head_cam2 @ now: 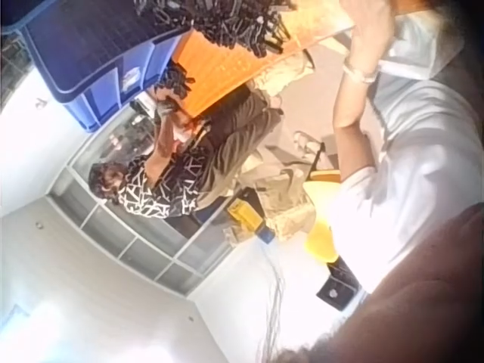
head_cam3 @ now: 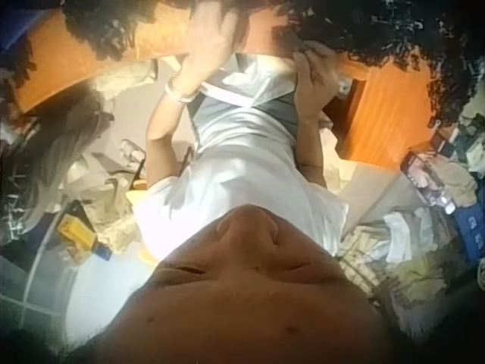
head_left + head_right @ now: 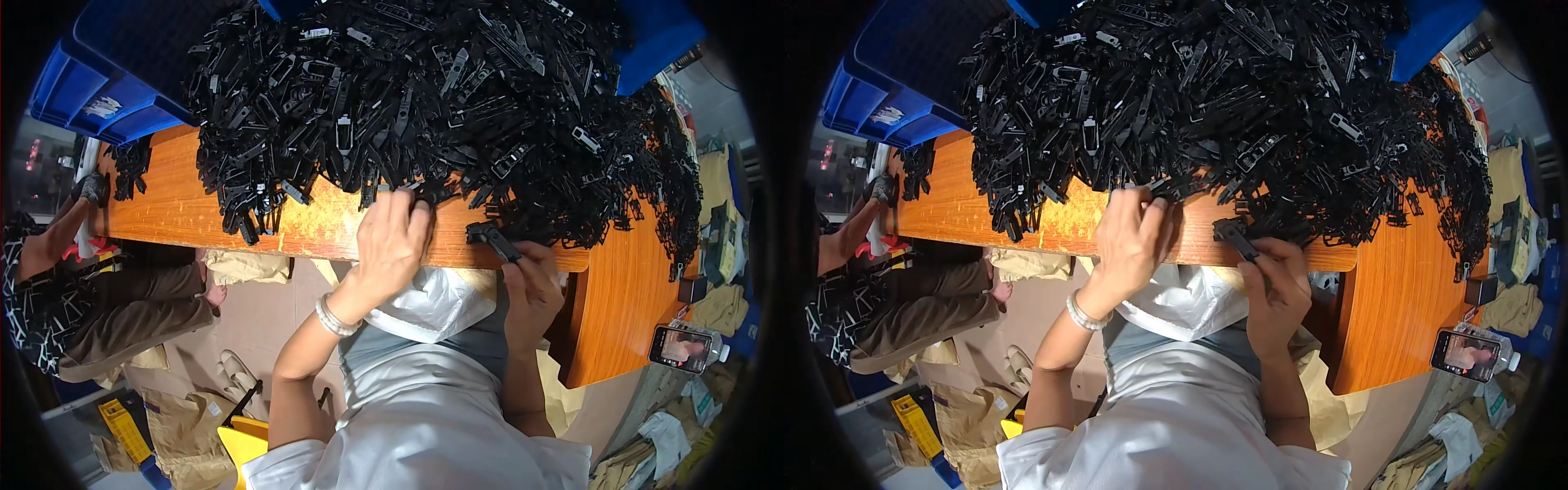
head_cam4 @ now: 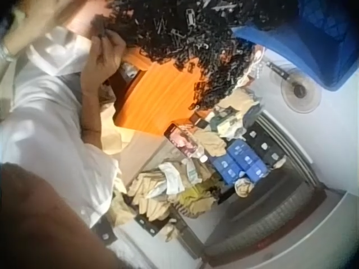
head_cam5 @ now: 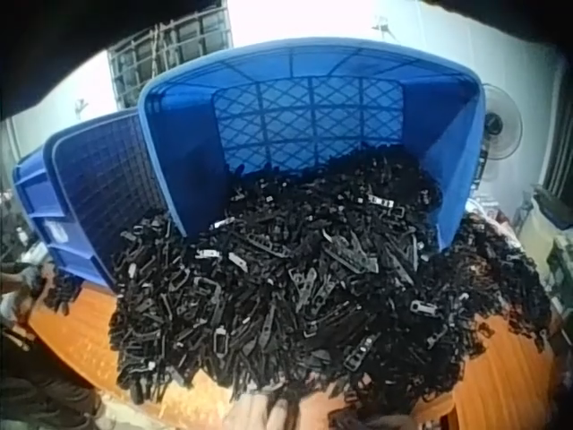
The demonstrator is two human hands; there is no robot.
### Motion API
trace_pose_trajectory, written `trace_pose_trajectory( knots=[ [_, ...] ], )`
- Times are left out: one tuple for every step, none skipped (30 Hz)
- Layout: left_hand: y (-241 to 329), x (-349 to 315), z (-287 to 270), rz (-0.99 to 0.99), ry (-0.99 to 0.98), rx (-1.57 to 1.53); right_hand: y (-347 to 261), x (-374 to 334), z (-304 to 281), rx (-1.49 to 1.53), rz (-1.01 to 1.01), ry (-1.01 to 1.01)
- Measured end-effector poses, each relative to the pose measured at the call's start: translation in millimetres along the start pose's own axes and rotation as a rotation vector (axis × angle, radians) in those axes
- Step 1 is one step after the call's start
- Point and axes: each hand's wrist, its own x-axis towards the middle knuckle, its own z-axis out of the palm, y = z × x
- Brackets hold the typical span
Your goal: Inspecting and sorting a large pile of black garment zippers on a production workbench.
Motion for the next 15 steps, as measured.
trace_pose_trajectory(
  knots=[
    [1, -4, -1, 0.0, -0.002, -0.001, -1, 0, 2, 0.112, 0.106, -0.026],
    [1, -8, 0, -0.054, 0.083, -0.114, -2, 0, 3, 0.225, 0.213, -0.053],
    [1, -13, 0, -0.109, 0.168, -0.226, 1, -2, 5, 0.224, 0.215, -0.054],
    [0, -17, -1, -0.139, 0.196, -0.306, 4, -4, 8, 0.312, 0.28, -0.064],
    [5, -20, -4, -0.141, 0.195, -0.305, 6, -5, 10, 0.401, 0.345, -0.075],
    [12, -23, -8, -0.426, 0.141, -0.624, 6, -5, 12, 0.401, 0.347, -0.077],
    [16, -24, -12, -0.714, 0.083, -0.938, 6, -4, 17, 0.459, 0.364, -0.097],
    [17, -22, -13, -0.797, 0.057, -1.222, 5, -4, 19, 0.517, 0.381, -0.116],
    [16, -22, -17, -0.8, 0.059, -1.22, 3, -4, 21, 0.518, 0.381, -0.119],
    [13, -21, -21, -0.861, -0.094, -1.341, 2, -4, 22, 0.52, 0.406, -0.107],
    [11, -21, -24, -0.918, -0.253, -1.459, 1, -4, 23, 0.521, 0.431, -0.094],
    [11, -21, -25, -0.909, -0.272, -1.479, 0, -4, 24, 0.521, 0.431, -0.093],
    [9, -23, -26, -0.909, -0.272, -1.478, -1, -5, 25, 0.479, 0.431, -0.099],
    [5, -26, -26, -0.897, -0.356, -1.48, -2, -5, 25, 0.438, 0.431, -0.104],
    [3, -28, -26, -0.883, -0.441, -1.48, -2, -7, 24, 0.438, 0.431, -0.103]
  ],
)
